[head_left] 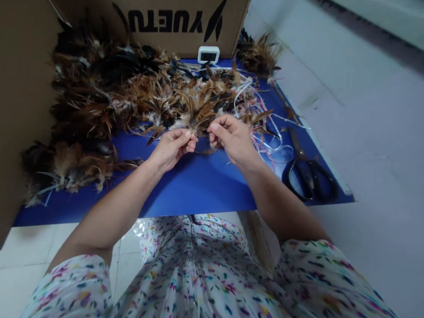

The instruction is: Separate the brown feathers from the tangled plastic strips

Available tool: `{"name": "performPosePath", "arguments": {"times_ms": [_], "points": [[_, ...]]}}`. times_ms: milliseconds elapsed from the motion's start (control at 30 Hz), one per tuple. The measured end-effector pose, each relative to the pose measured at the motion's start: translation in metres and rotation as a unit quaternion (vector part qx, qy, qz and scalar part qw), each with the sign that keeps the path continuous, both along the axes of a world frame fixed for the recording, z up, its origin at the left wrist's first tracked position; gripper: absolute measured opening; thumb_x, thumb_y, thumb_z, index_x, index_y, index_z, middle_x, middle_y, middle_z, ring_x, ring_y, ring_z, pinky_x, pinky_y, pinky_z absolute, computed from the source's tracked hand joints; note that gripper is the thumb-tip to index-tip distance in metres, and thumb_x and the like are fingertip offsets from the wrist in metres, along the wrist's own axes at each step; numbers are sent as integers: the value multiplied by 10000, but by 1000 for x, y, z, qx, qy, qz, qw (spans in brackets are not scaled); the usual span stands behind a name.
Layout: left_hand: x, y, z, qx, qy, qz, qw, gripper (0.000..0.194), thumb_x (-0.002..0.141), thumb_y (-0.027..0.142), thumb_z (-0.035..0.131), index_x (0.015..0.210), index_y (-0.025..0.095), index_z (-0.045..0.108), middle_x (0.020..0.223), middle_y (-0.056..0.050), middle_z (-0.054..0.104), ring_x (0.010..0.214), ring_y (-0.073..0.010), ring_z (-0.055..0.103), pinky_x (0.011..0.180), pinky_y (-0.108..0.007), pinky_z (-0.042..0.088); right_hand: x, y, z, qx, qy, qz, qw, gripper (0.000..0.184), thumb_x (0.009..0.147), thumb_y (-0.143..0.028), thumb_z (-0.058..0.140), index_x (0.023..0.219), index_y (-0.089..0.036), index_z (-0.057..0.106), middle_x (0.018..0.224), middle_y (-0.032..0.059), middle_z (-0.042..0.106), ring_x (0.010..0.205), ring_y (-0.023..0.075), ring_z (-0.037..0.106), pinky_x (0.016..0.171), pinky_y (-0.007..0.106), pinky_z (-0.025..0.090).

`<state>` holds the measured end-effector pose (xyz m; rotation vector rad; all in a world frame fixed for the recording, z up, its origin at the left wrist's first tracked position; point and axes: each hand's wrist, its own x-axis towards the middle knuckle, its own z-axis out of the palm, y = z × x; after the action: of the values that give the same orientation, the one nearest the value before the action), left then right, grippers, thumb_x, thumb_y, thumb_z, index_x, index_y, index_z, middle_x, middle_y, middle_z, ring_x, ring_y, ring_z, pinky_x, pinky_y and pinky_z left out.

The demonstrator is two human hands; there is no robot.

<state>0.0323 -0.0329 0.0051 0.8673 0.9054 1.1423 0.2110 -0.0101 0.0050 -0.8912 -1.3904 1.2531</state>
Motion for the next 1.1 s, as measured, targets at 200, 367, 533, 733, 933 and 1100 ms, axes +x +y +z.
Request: {"name": "performPosePath", "arguments": {"times_ms": [200,367,533,733,933,1100], "points": [[-1,-1,0,9,11,-1,1000,266,832,322,792,693,133,666,549,26,595,469,-31,540,527,-125,485,-9,-3,-1,-65,112,38,991,398,739,-485,815,795,-207,536,857,5,714,682,87,647,572,210,508],[-2,0,-1,8,6,-4,1000,284,790,348,828,685,137,669,547,25,606,471,-35,547,528,-131,495,-10,-3,-2,-97,153,56,982,417,700,-456,843,796,-207,522,744,-30,675,682,94,663,622,227,555],[-1,0,-1,20,7,-10,1000,302,751,372,856,679,135,683,539,24,613,469,-36,549,524,-134,493,-5,-1,-6,-28,54,24,998,443,675,-497,860,873,-212,587,660,-57,601,582,98,589,589,258,537],[-1,1,-5,42,49,-17,998,343,759,423,841,692,137,665,561,15,633,473,-50,565,534,-163,513,1,-6,-11,222,-270,-43,936,81,853,-248,658,884,-205,720,756,5,601,723,146,561,729,314,482],[-3,4,-10,72,77,-7,994,384,728,479,848,699,138,674,586,-5,666,493,-74,597,531,-189,516,5,-12,-6,280,-361,-57,888,137,921,-223,573,893,-197,705,958,66,642,816,176,586,772,324,465],[-4,5,-13,133,132,13,982,366,784,480,799,694,149,673,558,-2,657,488,-94,595,559,-223,516,3,-22,-2,324,-410,-56,851,204,992,-220,489,940,-189,684,918,78,708,868,206,633,822,342,479]]}}
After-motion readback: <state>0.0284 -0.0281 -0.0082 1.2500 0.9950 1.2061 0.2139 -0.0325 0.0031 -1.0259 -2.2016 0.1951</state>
